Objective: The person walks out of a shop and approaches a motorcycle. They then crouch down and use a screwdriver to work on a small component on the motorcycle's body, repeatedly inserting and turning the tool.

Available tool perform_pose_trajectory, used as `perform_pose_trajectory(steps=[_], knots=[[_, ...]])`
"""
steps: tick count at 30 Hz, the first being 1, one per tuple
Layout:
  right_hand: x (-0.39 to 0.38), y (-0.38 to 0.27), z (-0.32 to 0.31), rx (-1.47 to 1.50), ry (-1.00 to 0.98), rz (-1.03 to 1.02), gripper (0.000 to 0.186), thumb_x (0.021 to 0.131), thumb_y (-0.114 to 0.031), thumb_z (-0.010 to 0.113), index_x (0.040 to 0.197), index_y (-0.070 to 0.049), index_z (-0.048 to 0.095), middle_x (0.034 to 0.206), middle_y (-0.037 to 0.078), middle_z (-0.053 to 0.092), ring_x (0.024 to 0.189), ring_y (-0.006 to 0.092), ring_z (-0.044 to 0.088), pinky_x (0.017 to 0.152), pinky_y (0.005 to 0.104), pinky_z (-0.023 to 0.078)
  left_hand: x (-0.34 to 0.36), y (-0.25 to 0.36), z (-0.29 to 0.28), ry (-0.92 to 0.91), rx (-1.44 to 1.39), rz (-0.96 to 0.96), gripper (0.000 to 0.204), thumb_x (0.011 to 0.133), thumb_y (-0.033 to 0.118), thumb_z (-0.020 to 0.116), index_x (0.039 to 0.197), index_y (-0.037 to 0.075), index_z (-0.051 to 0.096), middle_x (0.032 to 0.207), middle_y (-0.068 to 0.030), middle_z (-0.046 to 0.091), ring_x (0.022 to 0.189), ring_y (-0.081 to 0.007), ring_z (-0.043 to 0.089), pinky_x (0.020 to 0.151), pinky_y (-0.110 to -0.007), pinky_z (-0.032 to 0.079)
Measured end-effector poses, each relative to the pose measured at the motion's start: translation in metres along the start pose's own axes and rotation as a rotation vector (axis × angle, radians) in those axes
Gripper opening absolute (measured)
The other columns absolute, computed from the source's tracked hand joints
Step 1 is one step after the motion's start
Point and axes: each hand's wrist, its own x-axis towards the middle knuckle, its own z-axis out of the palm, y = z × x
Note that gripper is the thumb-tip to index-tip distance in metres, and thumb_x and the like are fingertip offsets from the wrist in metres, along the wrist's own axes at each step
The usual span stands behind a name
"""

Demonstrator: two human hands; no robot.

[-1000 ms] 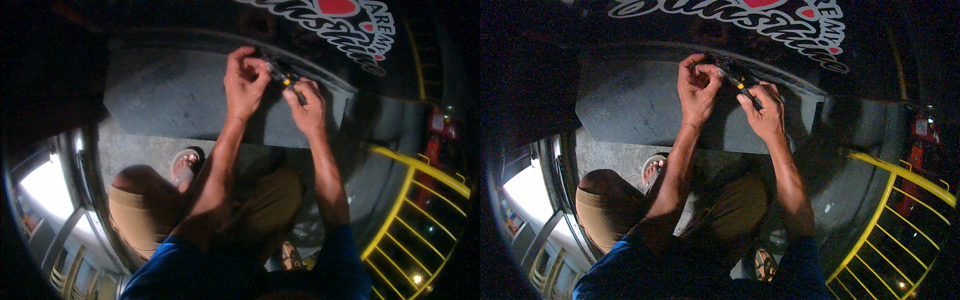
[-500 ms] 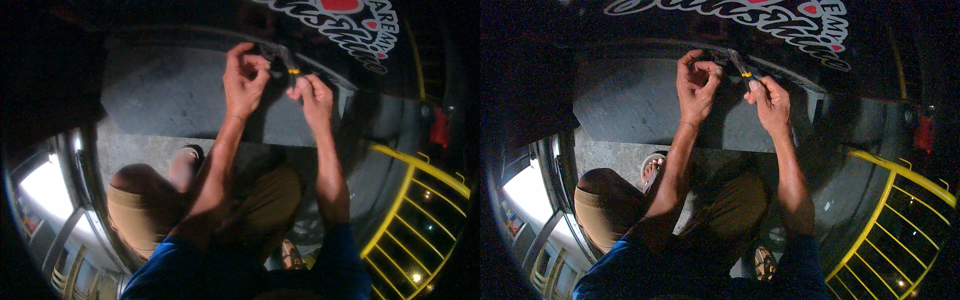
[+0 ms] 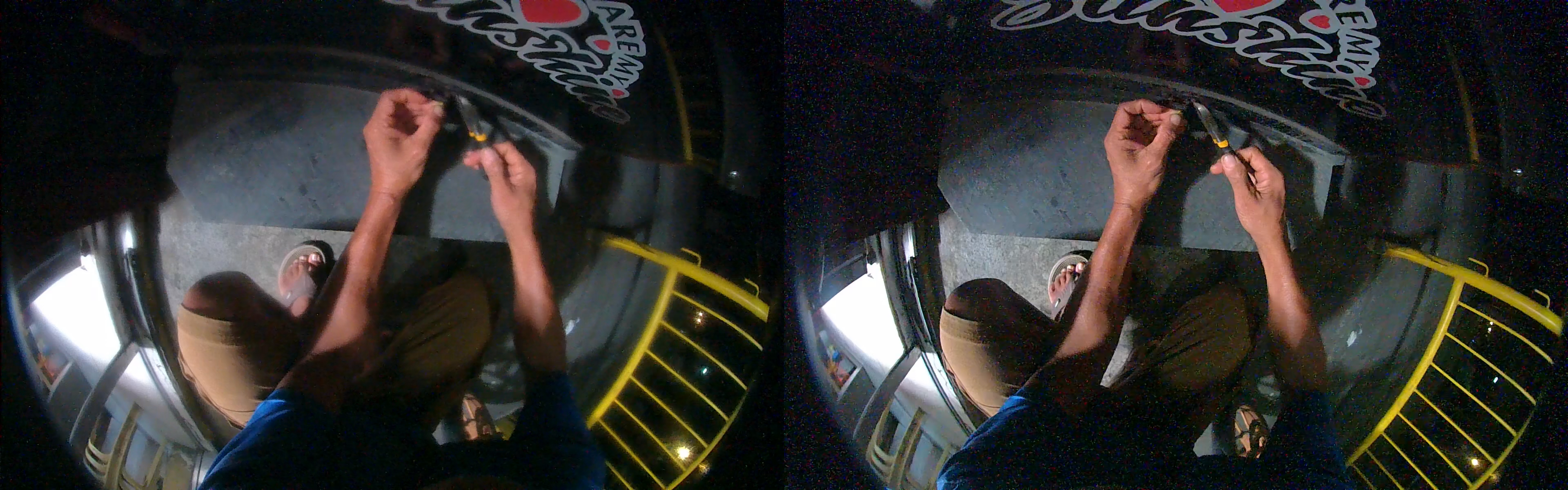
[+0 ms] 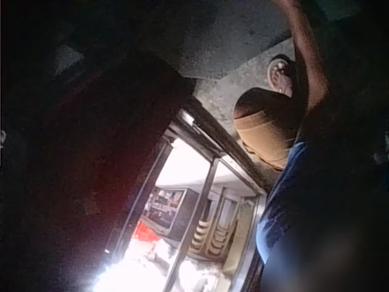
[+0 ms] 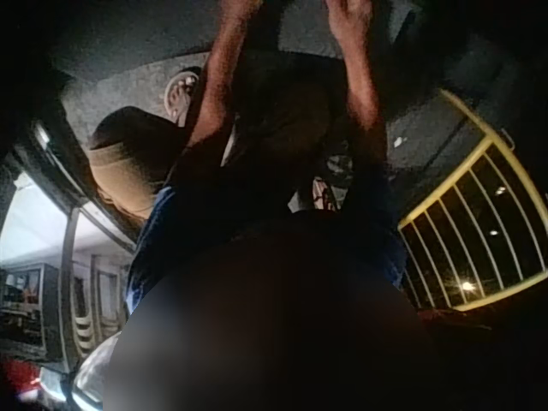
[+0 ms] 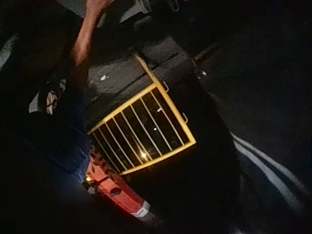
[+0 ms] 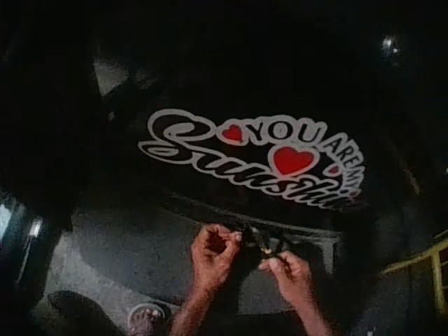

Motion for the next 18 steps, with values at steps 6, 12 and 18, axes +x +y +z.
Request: perform_pose_trajectory(steps=[6, 12, 18], knots=[[-0.01, 0.006, 0.006, -0.08, 0.032, -0.015, 0.023, 0.097, -0.024, 0.06, 0.09, -0.002, 0.062, 0.084, 0.001, 0.067, 0.079, 0.0053, 0.057, 0.072, 0.0223, 0.045, -0.003, 0.0, 0.0, 0.11, -0.016, 0.043, 0.015, 0.088, -0.001, 0.063, 0.101, 0.0, 0.056, 0.092, -0.0046, 0.065, 0.084, -0.0109, 0.064, 0.077, -0.025, 0.052], [-0.02, 0.01, 0.013, -0.054, 0.131, -0.03, 0.022, 0.097, -0.022, 0.061, 0.092, -0.001, 0.061, 0.083, 0.001, 0.066, 0.077, 0.0052, 0.055, 0.07, 0.0224, 0.044, -0.02, 0.008, 0.003, 0.156, 0.341, 0.057, 0.027, 0.085, 0.001, 0.068, 0.11, 0.0, 0.056, 0.097, -0.0066, 0.068, 0.085, -0.0112, 0.065, 0.079, -0.025, 0.053], [-0.033, 0.027, 0.022, -0.103, 0.316, -0.063, 0.02, 0.096, -0.021, 0.062, 0.094, -0.001, 0.06, 0.082, 0.001, 0.063, 0.076, 0.0064, 0.052, 0.071, 0.0233, 0.044, -0.026, 0.009, 0.002, 0.165, 0.34, -0.033, 0.025, 0.086, 0.002, 0.068, 0.11, -0.001, 0.059, 0.098, -0.0057, 0.069, 0.087, -0.0103, 0.065, 0.08, -0.025, 0.052]])
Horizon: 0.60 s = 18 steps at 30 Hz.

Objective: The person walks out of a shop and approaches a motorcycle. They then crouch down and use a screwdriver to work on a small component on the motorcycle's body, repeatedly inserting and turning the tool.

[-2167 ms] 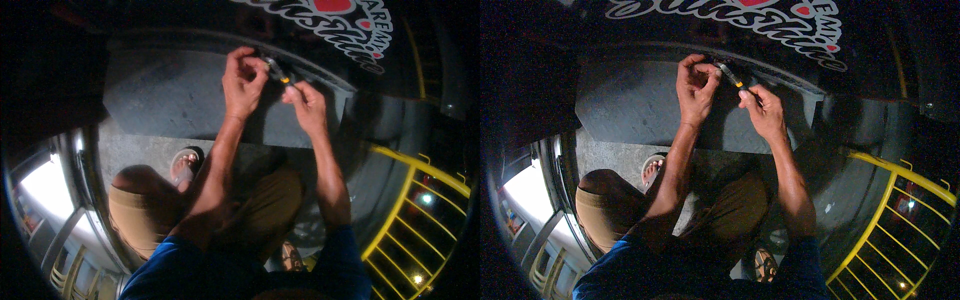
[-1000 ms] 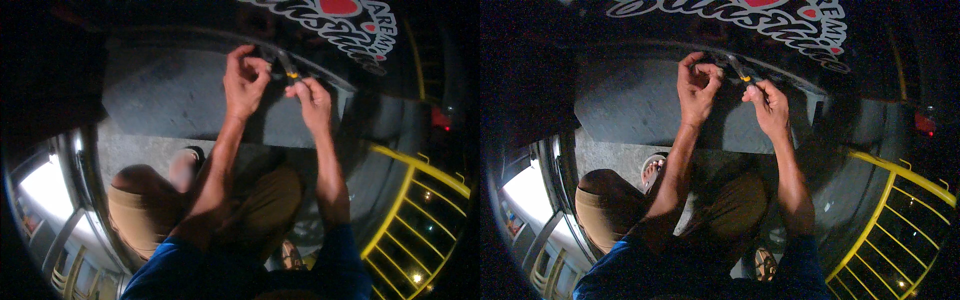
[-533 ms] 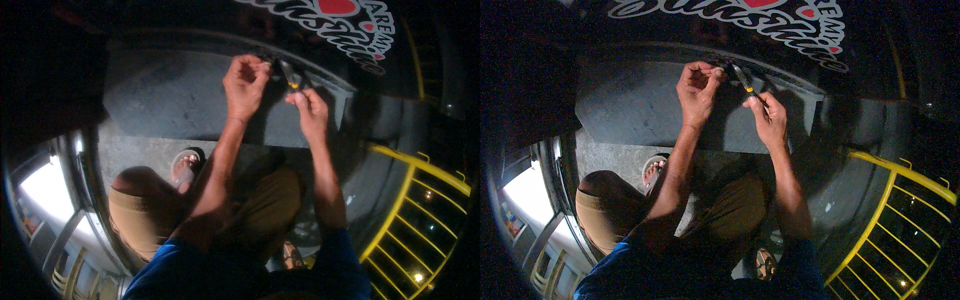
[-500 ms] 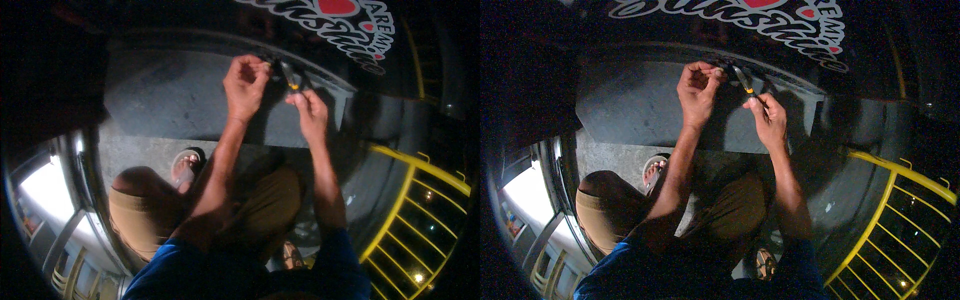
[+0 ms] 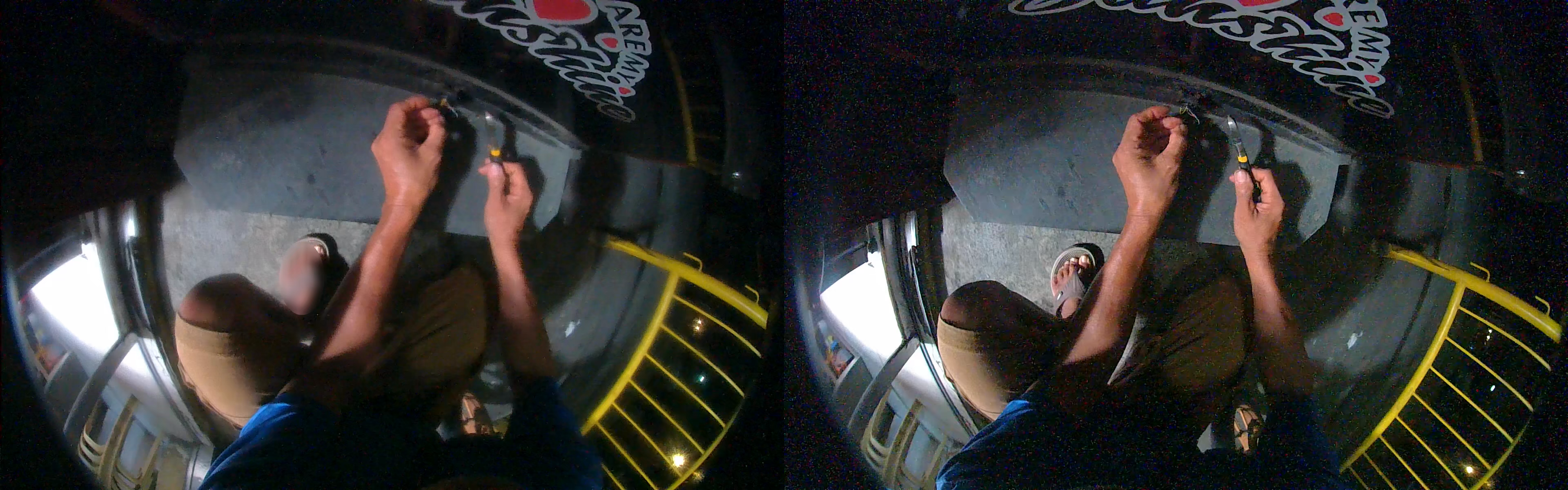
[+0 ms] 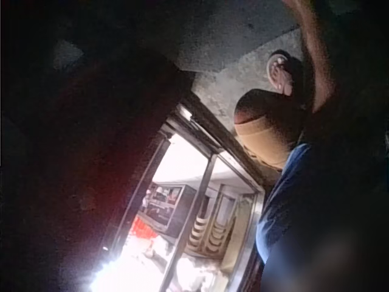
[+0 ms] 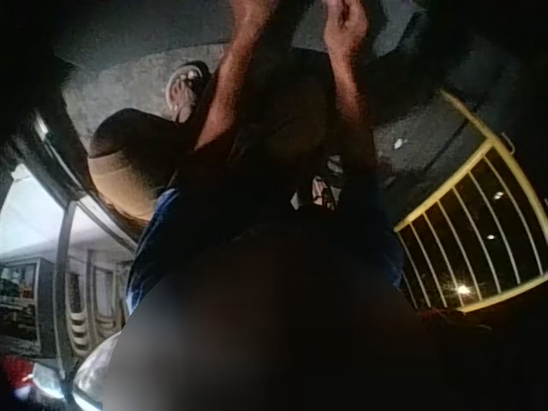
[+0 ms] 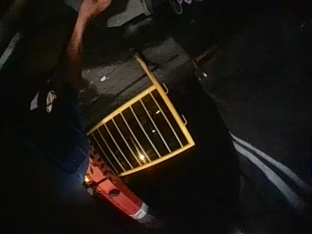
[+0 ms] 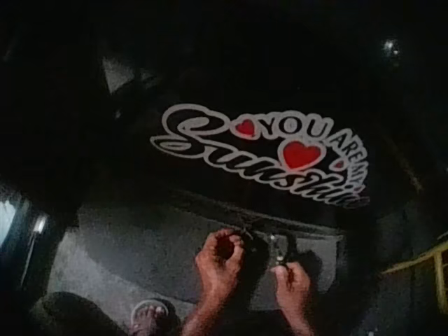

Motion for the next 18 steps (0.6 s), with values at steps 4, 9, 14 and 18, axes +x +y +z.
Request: perform_pose_trajectory(steps=[4, 9, 14, 18], knots=[[-0.005, 0.007, 0.003, -0.067, 0.02, -0.028, 0.02, 0.095, -0.021, 0.064, 0.096, -0.001, 0.06, 0.082, 0.001, 0.061, 0.078, 0.0078, 0.052, 0.072, 0.0246, 0.045, -0.002, 0.001, 0.002, 0.023, -0.065, 0.01, 0.024, 0.087, 0.003, 0.069, 0.109, 0.0, 0.06, 0.096, -0.0054, 0.068, 0.088, -0.0105, 0.064, 0.081, -0.024, 0.052], [-0.009, 0.015, 0.013, -0.37, 0.062, -0.291, 0.024, 0.09, -0.022, 0.068, 0.097, -0.002, 0.058, 0.093, 0.012, 0.06, 0.086, 0.027, 0.058, 0.079, 0.0366, 0.047, 0.0, -0.007, 0.0, 0.042, -0.125, 0.044, 0.024, 0.087, 0.003, 0.07, 0.109, 0.0, 0.06, 0.093, -0.004, 0.067, 0.083, -0.0096, 0.063, 0.078, -0.023, 0.051], [-0.012, 0.017, 0.016, -0.305, 0.077, -0.152, 0.024, 0.089, -0.022, 0.068, 0.099, -0.002, 0.058, 0.098, 0.016, 0.059, 0.093, 0.0355, 0.056, 0.082, 0.0414, 0.045, -0.005, -0.006, 0.004, 0.046, -0.115, -0.002, 0.024, 0.087, 0.002, 0.069, 0.108, 0.0, 0.058, 0.091, -0.0032, 0.066, 0.082, -0.009, 0.062, 0.075, -0.023, 0.051], [-0.012, 0.011, 0.02, -0.342, 0.102, -0.19, 0.024, 0.09, -0.022, 0.067, 0.099, -0.001, 0.059, 0.095, 0.017, 0.06, 0.093, 0.0357, 0.055, 0.081, 0.0426, 0.045, -0.008, 0.001, 0.009, -0.018, -0.255, -0.023, 0.026, 0.086, 0.0, 0.069, 0.109, 0.0, 0.056, 0.091, -0.0024, 0.065, 0.083, -0.0082, 0.061, 0.076, -0.023, 0.05]])
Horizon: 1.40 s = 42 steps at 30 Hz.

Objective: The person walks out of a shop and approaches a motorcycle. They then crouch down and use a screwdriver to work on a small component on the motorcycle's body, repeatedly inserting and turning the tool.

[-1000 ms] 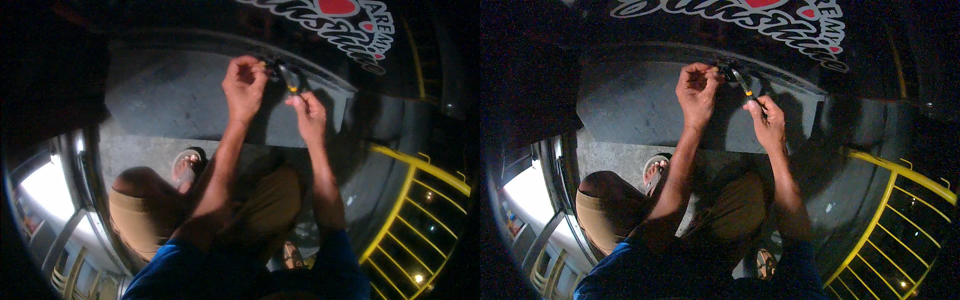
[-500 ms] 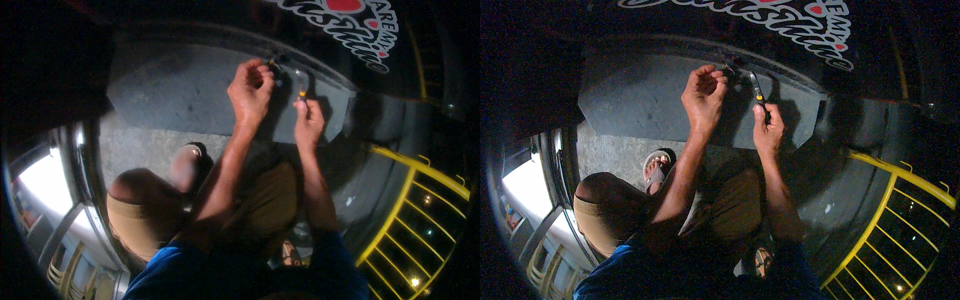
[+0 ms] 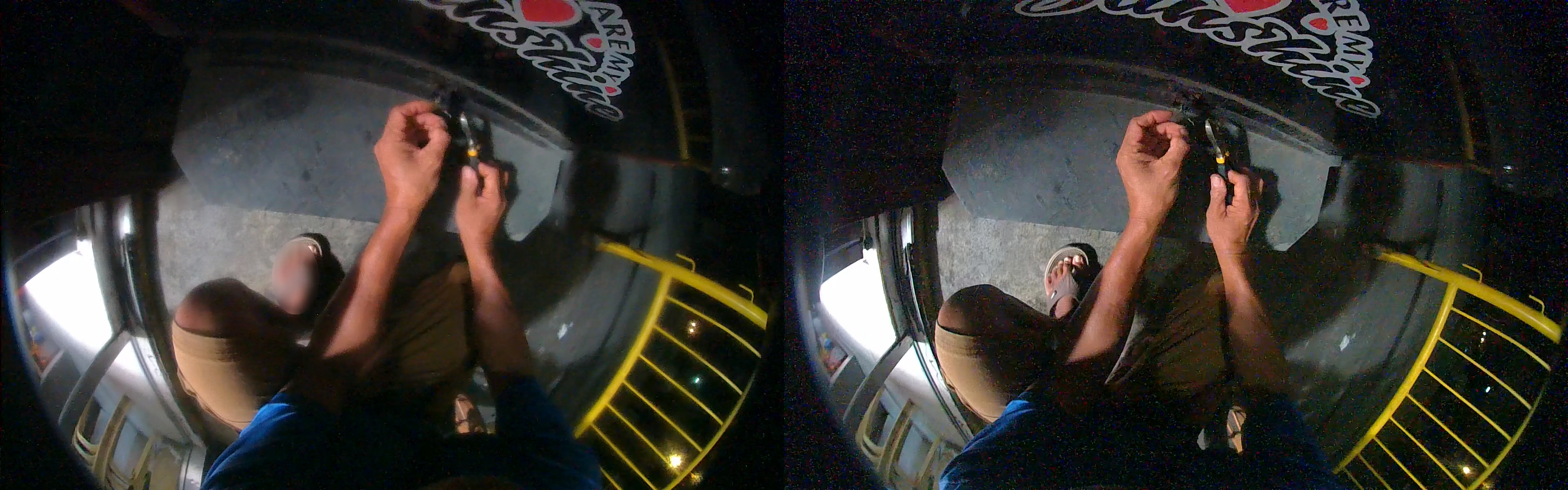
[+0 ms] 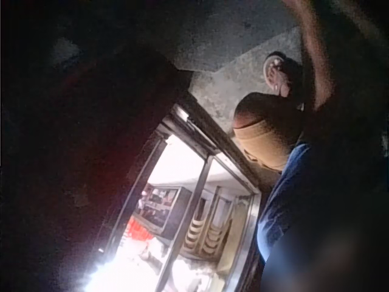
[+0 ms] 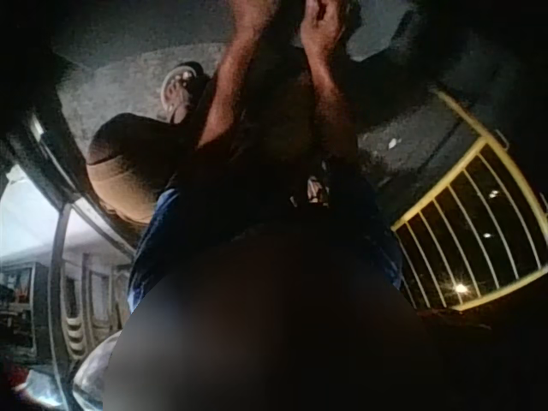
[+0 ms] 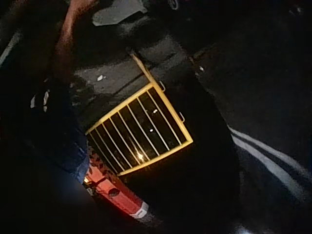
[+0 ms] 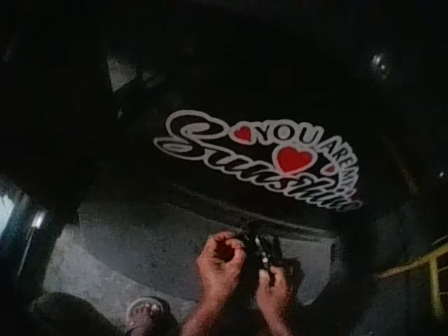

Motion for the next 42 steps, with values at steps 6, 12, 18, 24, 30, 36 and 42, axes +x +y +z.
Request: perform_pose_trajectory(steps=[6, 12, 18, 24, 30, 36, 42], knots=[[0.002, 0.002, 0.003, -0.054, 0.065, -0.014, 0.024, 0.091, -0.02, 0.065, 0.1, 0.0, 0.058, 0.093, 0.018, 0.06, 0.089, 0.0369, 0.054, 0.078, 0.0449, 0.044, 0.006, 0.016, 0.011, 0.137, 0.109, 0.041, 0.036, 0.084, 0.011, 0.076, 0.111, -0.001, 0.056, 0.089, -0.0039, 0.064, 0.081, -0.0092, 0.059, 0.076, -0.023, 0.047], [0.003, -0.004, 0.001, -0.052, 0.051, -0.003, 0.023, 0.091, -0.02, 0.065, 0.1, 0.0, 0.058, 0.09, 0.019, 0.06, 0.088, 0.0393, 0.053, 0.079, 0.0459, 0.043, 0.023, 0.011, 0.011, 0.097, 0.243, -0.037, 0.033, 0.086, 0.015, 0.075, 0.108, -0.003, 0.057, 0.091, -0.0071, 0.063, 0.08, -0.0109, 0.06, 0.075, -0.024, 0.049], [0.003, 0.002, 0.004, -0.076, 0.056, -0.04, 0.022, 0.091, -0.019, 0.064, 0.099, 0.001, 0.058, 0.092, 0.019, 0.061, 0.088, 0.0405, 0.052, 0.081, 0.0467, 0.042, 0.025, -0.009, 0.021, 0.152, -0.238, -0.124, 0.03, 0.086, 0.01, 0.07, 0.107, -0.005, 0.056, 0.089, -0.0077, 0.063, 0.078, -0.012, 0.059, 0.072, -0.024, 0.048], [0.003, 0.004, 0.002, -0.11, 0.041, -0.029, 0.023, 0.092, -0.02, 0.063, 0.098, 0.001, 0.057, 0.091, 0.02, 0.061, 0.087, 0.0407, 0.053, 0.082, 0.0475, 0.042, 0.02, -0.01, 0.026, 0.116, -0.407, -0.236, 0.028, 0.095, 0.008, 0.056, 0.119, -0.004, 0.05, 0.094, -0.009, 0.059, 0.086, -0.0179, 0.063, 0.08, -0.031, 0.055], [0.003, 0.005, 0.003, -0.12, 0.046, -0.053, 0.022, 0.092, -0.02, 0.062, 0.099, 0.0, 0.056, 0.09, 0.02, 0.06, 0.083, 0.0402, 0.053, 0.084, 0.0488, 0.041, 0.014, 0.001, 0.027, 0.219, -0.711, -0.505, 0.029, 0.099, 0.018, 0.048, 0.113, -0.007, 0.051, 0.085, -0.0092, 0.056, 0.086, -0.0249, 0.063, 0.083, -0.037, 0.055], [0.004, 0.006, 0.003, -0.123, 0.044, -0.079, 0.022, 0.092, -0.019, 0.062, 0.099, 0.0, 0.055, 0.089, 0.019, 0.06, 0.082, 0.0395, 0.052, 0.084, 0.0492, 0.041, 0.034, 0.002, 0.011, -0.018, -0.975, -0.902, 0.021, 0.095, 0.02, 0.054, 0.09, 0.0, 0.055, 0.085, -0.0113, 0.06, 0.085, -0.0256, 0.064, 0.081, -0.04, 0.055], [0.005, 0.002, 0.002, -0.126, 0.045, -0.047, 0.022, 0.092, -0.02, 0.063, 0.097, 0.0, 0.056, 0.088, 0.02, 0.059, 0.083, 0.0391, 0.052, 0.079, 0.0465, 0.042, 0.033, -0.002, 0.012, -0.115, -1.227, -0.94, 0.019, 0.094, 0.022, 0.055, 0.083, 0.006, 0.058, 0.077, -0.0089, 0.061, 0.079, -0.0223, 0.063, 0.073, -0.036, 0.051]])
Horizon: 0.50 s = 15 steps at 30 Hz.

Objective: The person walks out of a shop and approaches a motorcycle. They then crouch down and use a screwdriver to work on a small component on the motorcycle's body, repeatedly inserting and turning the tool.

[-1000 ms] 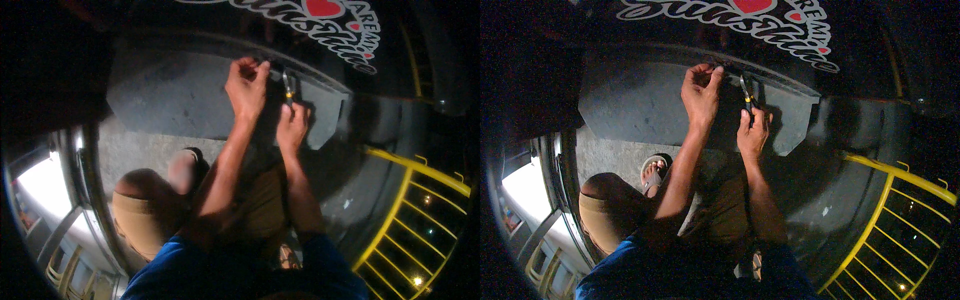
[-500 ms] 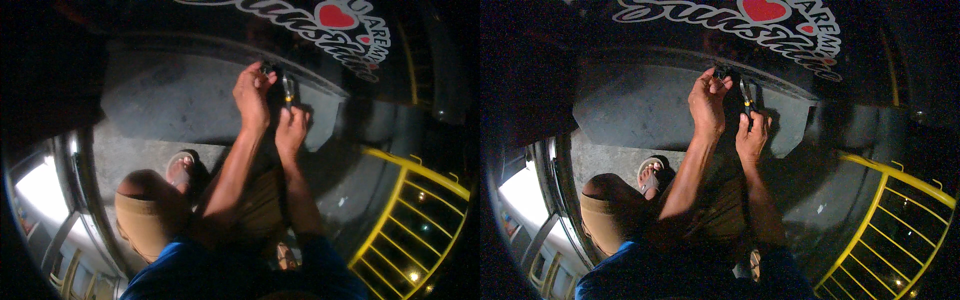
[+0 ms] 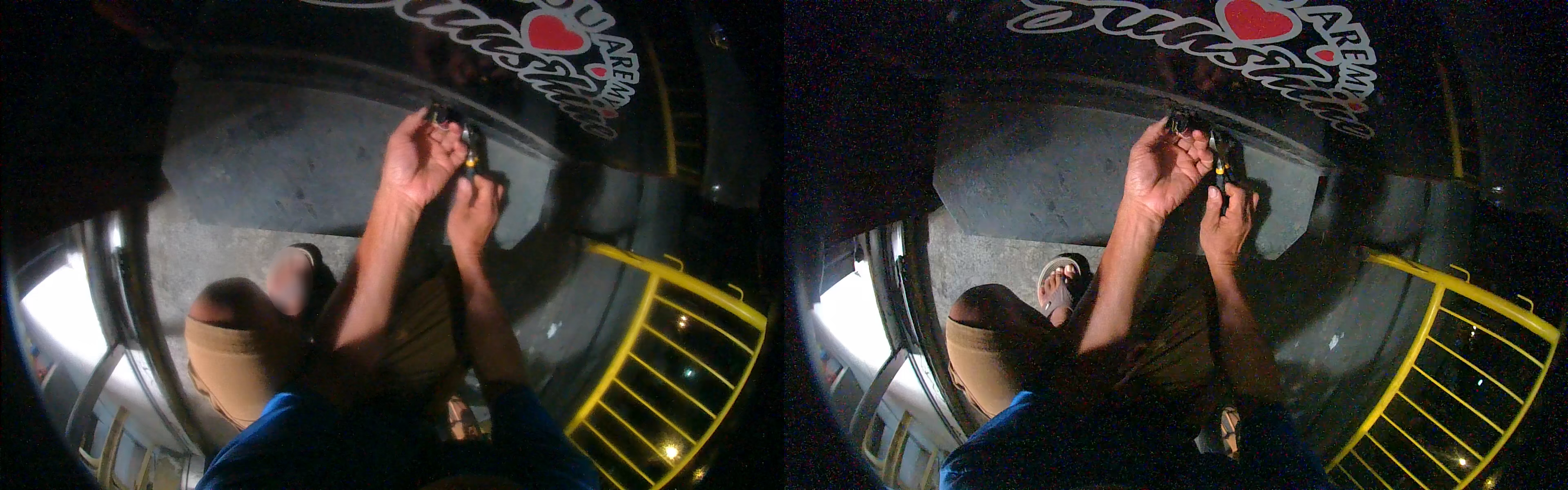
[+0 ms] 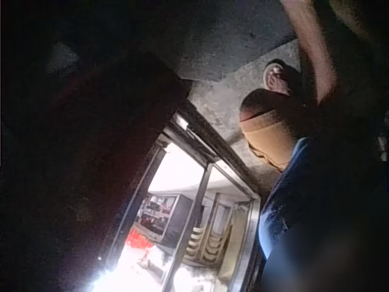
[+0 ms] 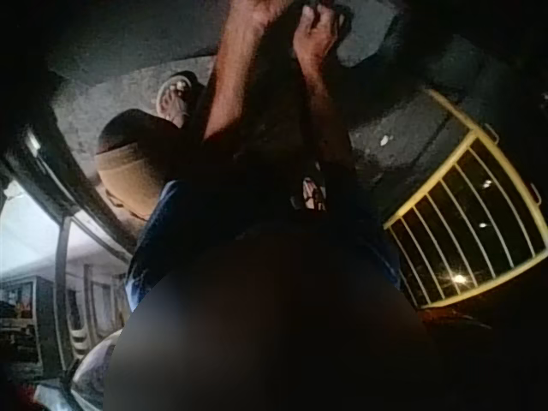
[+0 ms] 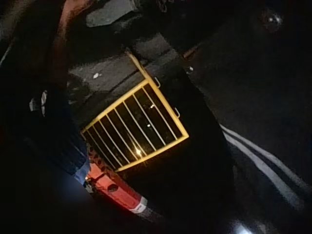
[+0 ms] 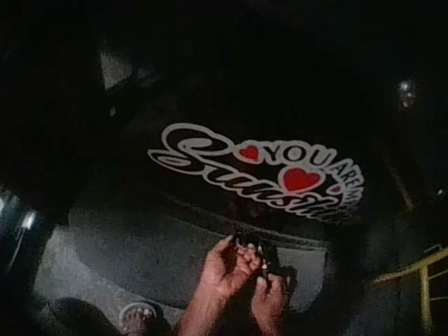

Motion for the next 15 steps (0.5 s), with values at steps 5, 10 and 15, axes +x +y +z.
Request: perform_pose_trajectory(steps=[5, 10, 15], knots=[[-0.0012, 0.0042, 0.0003, 0.012, -0.01, 0.004, 0.022, 0.091, -0.019, 0.062, 0.099, 0.002, 0.057, 0.092, 0.021, 0.059, 0.089, 0.0393, 0.053, 0.08, 0.0467, 0.043, 0.0018, -0.0057, 0.001, -0.065, -0.028, 0.017, 0.02, 0.093, 0.021, 0.054, 0.079, 0.007, 0.057, 0.074, -0.0067, 0.058, 0.075, -0.0196, 0.058, 0.069, -0.035, 0.047], [-0.0003, -0.0028, -0.0016, 0.007, -0.037, 0.068, 0.022, 0.091, -0.018, 0.062, 0.099, 0.002, 0.058, 0.095, 0.022, 0.058, 0.092, 0.0398, 0.054, 0.081, 0.0466, 0.044, 0.0068, -0.0026, -0.0015, -0.057, -0.066, 0.002, 0.018, 0.095, 0.017, 0.05, 0.081, 0.005, 0.054, 0.072, -0.0063, 0.055, 0.072, -0.019, 0.056, 0.068, -0.033, 0.047], [0.0, -0.0025, -0.001, 0.022, -0.008, 0.051, 0.022, 0.092, -0.021, 0.063, 0.097, 0.0, 0.056, 0.091, 0.018, 0.059, 0.087, 0.0383, 0.053, 0.083, 0.0482, 0.042, 0.0081, 0.0009, -0.0031, -0.002, -0.09, -0.04, 0.017, 0.098, 0.016, 0.049, 0.087, 0.004, 0.053, 0.074, -0.0077, 0.056, 0.069, -0.0189, 0.055, 0.069, -0.035, 0.05]])
